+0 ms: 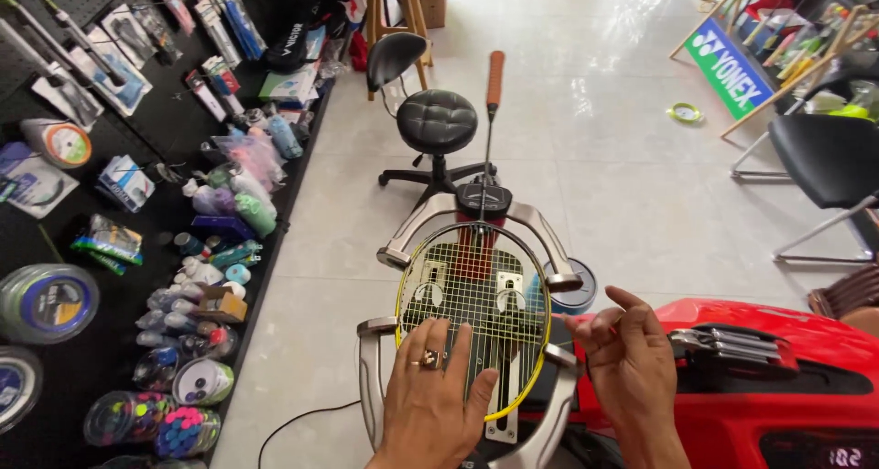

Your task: Stringing a badminton racket using a professional stringing machine in a sports store.

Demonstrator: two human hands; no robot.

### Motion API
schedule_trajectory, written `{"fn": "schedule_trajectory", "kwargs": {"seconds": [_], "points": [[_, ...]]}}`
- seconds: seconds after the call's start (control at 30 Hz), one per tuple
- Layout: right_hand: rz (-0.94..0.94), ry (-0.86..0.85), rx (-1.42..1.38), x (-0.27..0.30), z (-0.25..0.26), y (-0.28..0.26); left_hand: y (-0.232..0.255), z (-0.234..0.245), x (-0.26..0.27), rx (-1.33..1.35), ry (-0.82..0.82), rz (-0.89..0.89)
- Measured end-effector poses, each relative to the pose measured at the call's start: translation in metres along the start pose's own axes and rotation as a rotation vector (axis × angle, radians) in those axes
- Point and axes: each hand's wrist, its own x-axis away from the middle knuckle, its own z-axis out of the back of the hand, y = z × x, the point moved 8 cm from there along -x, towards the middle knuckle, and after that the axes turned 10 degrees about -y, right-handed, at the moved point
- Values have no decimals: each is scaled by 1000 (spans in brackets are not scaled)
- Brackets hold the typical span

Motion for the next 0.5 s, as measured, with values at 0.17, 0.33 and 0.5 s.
{"fn": "schedule_trajectory", "kwargs": {"seconds": [0.17, 0.33, 0.5], "points": [[-63, -14, 23, 6, -4, -1, 3, 4, -12, -31, -27, -58], [-44, -186, -56, 11, 15, 14, -1, 9, -24, 5, -71, -78], [-54, -266, -124, 21, 41, 18, -6, 8, -24, 1, -76, -183]]}}
